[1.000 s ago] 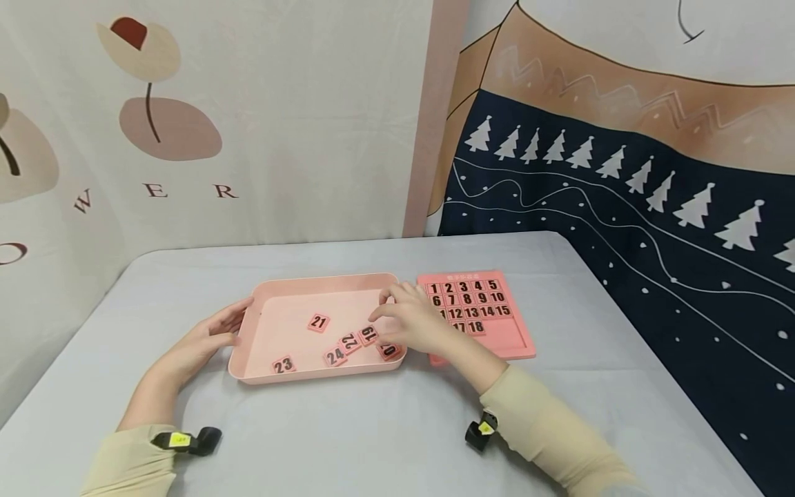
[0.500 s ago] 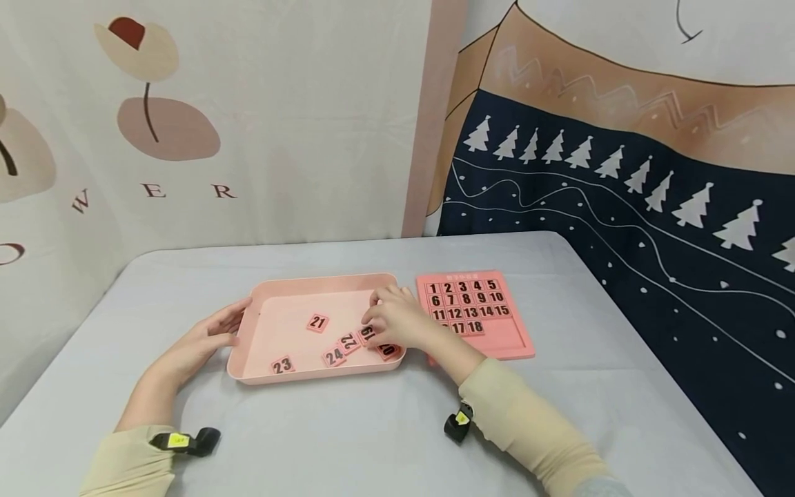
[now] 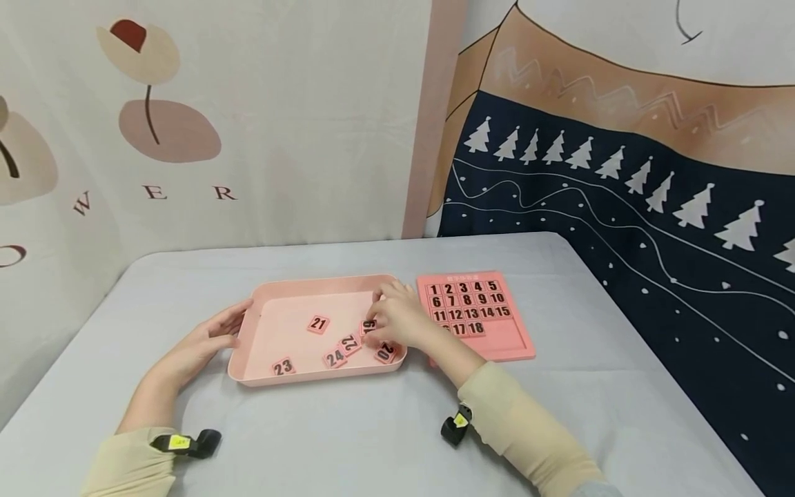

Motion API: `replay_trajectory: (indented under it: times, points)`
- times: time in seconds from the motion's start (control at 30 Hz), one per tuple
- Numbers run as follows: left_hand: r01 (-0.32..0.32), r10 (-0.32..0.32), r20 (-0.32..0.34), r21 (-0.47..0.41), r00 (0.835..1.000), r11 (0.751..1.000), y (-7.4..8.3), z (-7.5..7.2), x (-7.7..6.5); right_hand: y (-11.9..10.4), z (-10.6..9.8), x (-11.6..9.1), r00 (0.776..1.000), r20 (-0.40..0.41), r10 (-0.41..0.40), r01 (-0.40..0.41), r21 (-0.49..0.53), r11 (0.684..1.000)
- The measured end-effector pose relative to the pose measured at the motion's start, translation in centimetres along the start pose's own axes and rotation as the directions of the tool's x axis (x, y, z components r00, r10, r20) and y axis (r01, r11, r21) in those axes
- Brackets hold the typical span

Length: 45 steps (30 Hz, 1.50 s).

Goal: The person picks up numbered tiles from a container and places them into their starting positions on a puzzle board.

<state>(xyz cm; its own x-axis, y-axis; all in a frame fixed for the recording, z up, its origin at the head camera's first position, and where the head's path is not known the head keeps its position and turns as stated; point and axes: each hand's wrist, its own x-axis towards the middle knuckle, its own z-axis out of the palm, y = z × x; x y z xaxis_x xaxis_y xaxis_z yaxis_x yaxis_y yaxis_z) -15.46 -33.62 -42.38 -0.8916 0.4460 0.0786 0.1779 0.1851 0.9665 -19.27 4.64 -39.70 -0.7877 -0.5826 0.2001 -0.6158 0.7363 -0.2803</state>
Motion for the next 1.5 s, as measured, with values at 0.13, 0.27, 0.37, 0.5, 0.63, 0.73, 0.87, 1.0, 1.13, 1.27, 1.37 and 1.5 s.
replay_trajectory:
  times: [0.13, 0.27, 0.37, 0.5, 0.63, 0.73, 0.87, 1.0, 1.13, 1.27, 1.37, 1.5]
  points:
    - [0.004, -0.004, -0.002, 0.003, 1.000, 1.000, 0.0, -0.1, 0.1, 0.2, -0.6, -0.8, 0.995, -0.094, 0.017, -0.015, 0.022, 1.000]
    - [0.006, -0.006, -0.001, 0.008, 1.000, 1.000, -0.1, -0.2, 0.1, 0.4, -1.4, -1.9, 0.986, -0.160, 0.048, -0.043, 0.032, 0.999]
    - [0.001, -0.001, 0.001, 0.006, 1.000, 1.000, -0.2, -0.2, 0.1, 0.7, -1.9, -2.9, 0.978, -0.200, 0.063, -0.061, 0.015, 0.998]
    - [-0.005, 0.005, 0.005, -0.004, 1.000, 1.000, -0.2, -0.2, 0.1, 1.3, -2.3, -4.5, 0.966, -0.239, 0.094, -0.094, 0.012, 0.996]
    - [-0.003, 0.003, 0.003, -0.005, 1.000, 1.000, -0.3, -0.2, 0.0, 2.1, -2.6, -6.1, 0.949, -0.281, 0.144, -0.137, 0.045, 0.990]
    - [-0.004, 0.004, 0.000, -0.004, 1.000, 1.000, -0.3, -0.2, 0.0, 2.7, -3.0, -7.1, 0.933, -0.308, 0.186, -0.172, 0.070, 0.983]
    - [-0.005, 0.005, 0.003, -0.006, 1.000, 1.000, -0.3, -0.2, 0.0, 3.5, -3.6, -8.3, 0.913, -0.325, 0.245, -0.223, 0.105, 0.969]
    - [0.004, -0.004, 0.002, 0.001, 1.000, 1.000, -0.2, -0.2, 0.0, 4.4, -3.9, -9.6, 0.899, -0.316, 0.303, -0.276, 0.128, 0.953]
    - [0.019, -0.019, -0.006, 0.006, 1.000, 1.000, -0.2, -0.2, 0.1, 5.5, -4.2, -10.8, 0.878, -0.331, 0.345, -0.310, 0.154, 0.938]
    - [0.018, -0.018, -0.003, 0.003, 1.000, 1.000, -0.1, -0.2, 0.1, 6.6, -4.4, -11.7, 0.849, -0.359, 0.387, -0.350, 0.166, 0.922]
    - [0.009, -0.009, 0.001, 0.000, 1.000, 1.000, 0.0, -0.1, 0.1, 7.4, -4.4, -12.3, 0.834, -0.358, 0.419, -0.386, 0.162, 0.908]
    - [0.006, -0.006, -0.001, -0.003, 1.000, 1.000, -0.1, 0.0, 0.1, 8.3, -4.4, -12.9, 0.816, -0.358, 0.454, -0.428, 0.154, 0.891]
